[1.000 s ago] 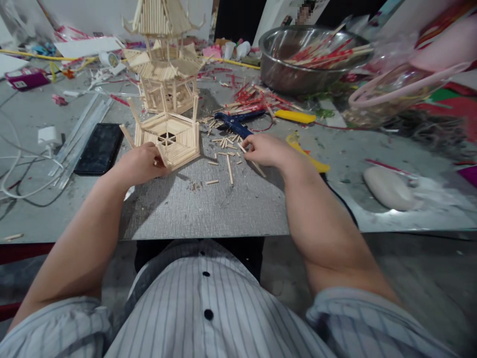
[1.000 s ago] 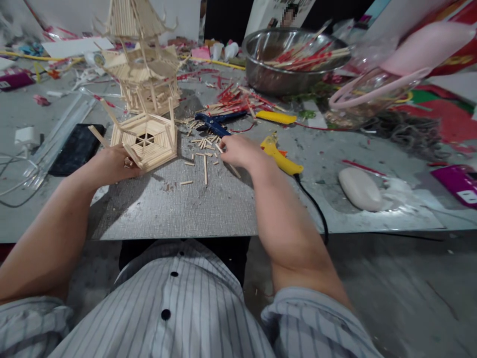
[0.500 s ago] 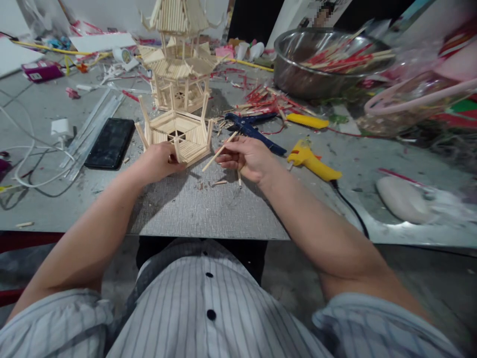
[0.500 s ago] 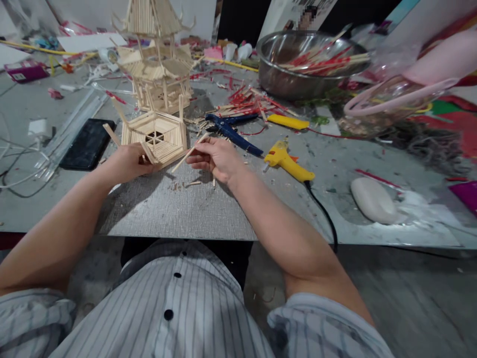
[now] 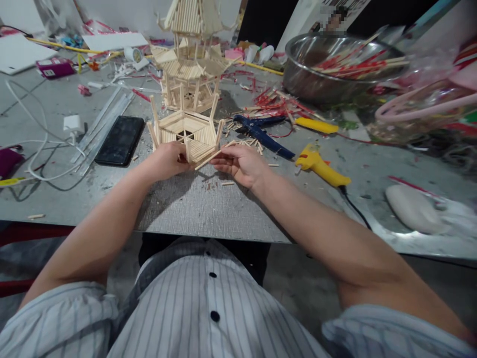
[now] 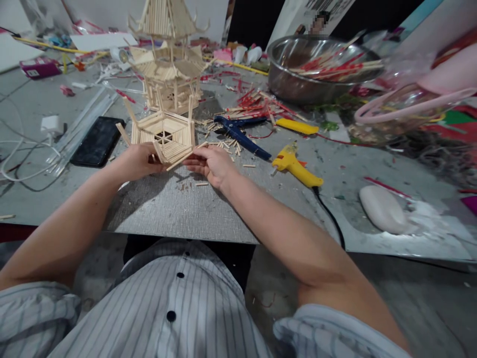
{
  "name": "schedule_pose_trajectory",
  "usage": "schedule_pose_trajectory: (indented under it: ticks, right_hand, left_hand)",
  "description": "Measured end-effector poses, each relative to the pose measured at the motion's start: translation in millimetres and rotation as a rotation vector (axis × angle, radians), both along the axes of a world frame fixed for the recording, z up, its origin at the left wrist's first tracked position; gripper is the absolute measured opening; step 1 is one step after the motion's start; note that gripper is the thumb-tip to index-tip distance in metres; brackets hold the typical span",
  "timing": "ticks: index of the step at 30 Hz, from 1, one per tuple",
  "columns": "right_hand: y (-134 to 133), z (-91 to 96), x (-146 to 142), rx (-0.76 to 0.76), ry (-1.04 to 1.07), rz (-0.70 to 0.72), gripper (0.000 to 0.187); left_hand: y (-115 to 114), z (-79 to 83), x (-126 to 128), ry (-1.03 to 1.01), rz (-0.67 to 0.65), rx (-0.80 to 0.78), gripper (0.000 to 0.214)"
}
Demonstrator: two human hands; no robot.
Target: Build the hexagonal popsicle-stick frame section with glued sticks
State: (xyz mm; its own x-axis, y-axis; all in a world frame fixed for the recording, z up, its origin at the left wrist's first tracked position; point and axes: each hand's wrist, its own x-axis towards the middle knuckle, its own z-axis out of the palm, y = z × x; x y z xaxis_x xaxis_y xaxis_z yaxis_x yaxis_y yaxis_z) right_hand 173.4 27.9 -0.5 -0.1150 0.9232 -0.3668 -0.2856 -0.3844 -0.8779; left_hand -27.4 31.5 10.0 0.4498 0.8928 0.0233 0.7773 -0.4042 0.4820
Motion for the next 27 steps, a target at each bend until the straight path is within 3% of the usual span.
schedule_pose_trajectory:
  ticks: [6,27]
  right_hand:
    - [3.9,-3.3,-6.1,-0.054,0.053,0.015,0.018]
    - [9.4,-10.8,-6.3,0.009,0.089,0.011,0.017]
  left_hand:
    - [-0.3,4.3,-0.5,0.043,0.002,-0.036,0.032]
    - [-0.2,6.7,-0.2,0.089,-0.019,0.017,0.038]
